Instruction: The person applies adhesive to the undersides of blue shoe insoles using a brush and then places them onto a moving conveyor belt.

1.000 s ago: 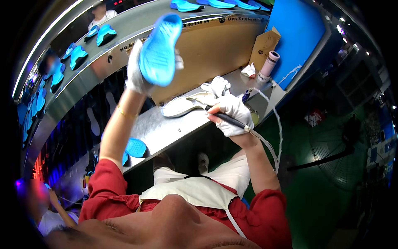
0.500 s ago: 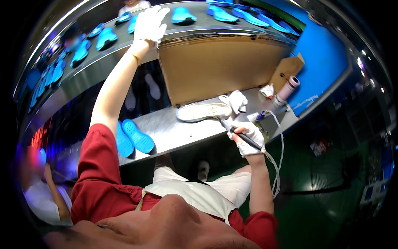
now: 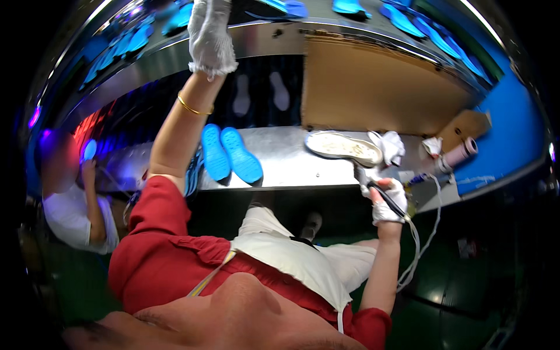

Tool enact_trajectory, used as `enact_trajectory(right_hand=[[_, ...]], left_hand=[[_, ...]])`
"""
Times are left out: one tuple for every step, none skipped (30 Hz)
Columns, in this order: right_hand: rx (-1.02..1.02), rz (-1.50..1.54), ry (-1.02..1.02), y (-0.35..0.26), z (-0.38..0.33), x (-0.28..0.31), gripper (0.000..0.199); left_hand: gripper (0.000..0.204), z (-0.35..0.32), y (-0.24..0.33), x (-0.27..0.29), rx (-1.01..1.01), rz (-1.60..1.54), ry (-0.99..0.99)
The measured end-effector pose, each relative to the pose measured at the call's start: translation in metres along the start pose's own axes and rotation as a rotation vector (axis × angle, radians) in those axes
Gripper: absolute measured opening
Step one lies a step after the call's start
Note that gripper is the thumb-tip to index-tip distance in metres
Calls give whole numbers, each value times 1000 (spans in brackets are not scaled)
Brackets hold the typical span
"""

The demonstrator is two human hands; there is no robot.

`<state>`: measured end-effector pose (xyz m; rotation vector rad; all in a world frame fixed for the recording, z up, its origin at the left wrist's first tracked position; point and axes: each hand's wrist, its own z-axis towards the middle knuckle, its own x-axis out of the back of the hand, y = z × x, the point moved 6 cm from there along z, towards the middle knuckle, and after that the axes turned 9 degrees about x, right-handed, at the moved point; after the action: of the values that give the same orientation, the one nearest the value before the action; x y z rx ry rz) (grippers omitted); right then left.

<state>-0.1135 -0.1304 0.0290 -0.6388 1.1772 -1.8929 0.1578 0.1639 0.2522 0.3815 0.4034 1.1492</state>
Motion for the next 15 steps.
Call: enact_trajectory(right_hand=[[22,57,-16,2,2,-4,25],[7,74,-29,6,1,4,27],[-7,102,-51,7,-1,8,28],[-70,127,-28,4,-2,5,28],[-92,178,-36,6,-1,3,27],[-110,168,-13,8,-2,4,26],[-129,159,11,11,-3,6,26],[-129,200,10,10,-3,3,26],[-121,204,-4,4,-4,-2,26],[-101,199,-11,2,-6,-2,24],[-85,194,-9,0,-9,-1,23],[-74,204,-7,-2,-12,0,22],[-67,221,-4,-3,-13,-4,21],[-13,121,-5,-14,-20,2,21],[-42,92,-57,-22,-20,-9,19]], left_hand=[[33,-7,30,18,-135,46,143],[29,-19,36,15,-300,188,181],[33,-33,47,9,-470,346,217],[33,-40,30,8,-216,-13,85],[35,-52,16,-5,27,-329,-87],[39,-69,-3,-21,307,-659,-168],[43,-99,-26,-46,502,-818,-291],[46,-130,-47,-67,718,-958,-380],[49,-174,-66,-77,954,-1085,-403],[53,-220,-87,-89,1208,-1220,-386],[57,-262,-82,-105,1568,-1468,-291],[63,-289,-69,-112,1695,-1514,-166],[71,-311,-54,-111,1827,-1540,-29],[83,-331,-49,-124,1856,-1588,-120],[87,-340,-49,-125,1756,-1659,-230]])
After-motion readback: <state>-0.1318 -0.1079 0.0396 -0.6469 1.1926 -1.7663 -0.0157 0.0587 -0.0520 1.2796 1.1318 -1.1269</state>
